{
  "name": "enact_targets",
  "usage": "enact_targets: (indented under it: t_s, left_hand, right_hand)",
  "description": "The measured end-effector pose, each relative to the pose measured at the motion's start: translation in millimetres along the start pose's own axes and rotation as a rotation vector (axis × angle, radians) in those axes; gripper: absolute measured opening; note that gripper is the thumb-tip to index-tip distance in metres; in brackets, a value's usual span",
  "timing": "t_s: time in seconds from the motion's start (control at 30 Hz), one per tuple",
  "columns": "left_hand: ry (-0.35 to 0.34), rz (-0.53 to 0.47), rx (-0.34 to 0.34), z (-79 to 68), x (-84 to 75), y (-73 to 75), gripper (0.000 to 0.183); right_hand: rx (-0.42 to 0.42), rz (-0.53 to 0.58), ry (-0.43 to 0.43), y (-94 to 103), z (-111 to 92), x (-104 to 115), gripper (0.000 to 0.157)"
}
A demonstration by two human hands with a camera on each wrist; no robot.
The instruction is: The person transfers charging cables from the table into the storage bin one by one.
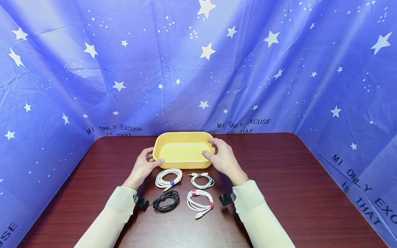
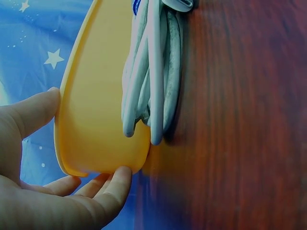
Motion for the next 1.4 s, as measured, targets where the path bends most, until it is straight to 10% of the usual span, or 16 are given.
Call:
enact_targets:
  t_s: [0.53, 1.4]
  left_hand:
    - [-0.001, 0.015, -0.001, 1.6, 3.2, -2.0, 0.069]
    - [-0.001, 0.018, 0.000, 0.5, 1.6, -0.1, 0.071]
  right_hand:
    - [0.029, -0.096, 0.134, -6.1, -17.9, 18.6, 0.030]
    - [0.394, -0.357, 0.317, -51.5, -45.2, 31.7, 0.016]
Point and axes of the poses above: each hand's wrist, its own z-axis towards the middle knuckle, its own y-axis out of the back of the hand, x = y × z, the point moved 9 cm from there along z, towards the middle knuckle
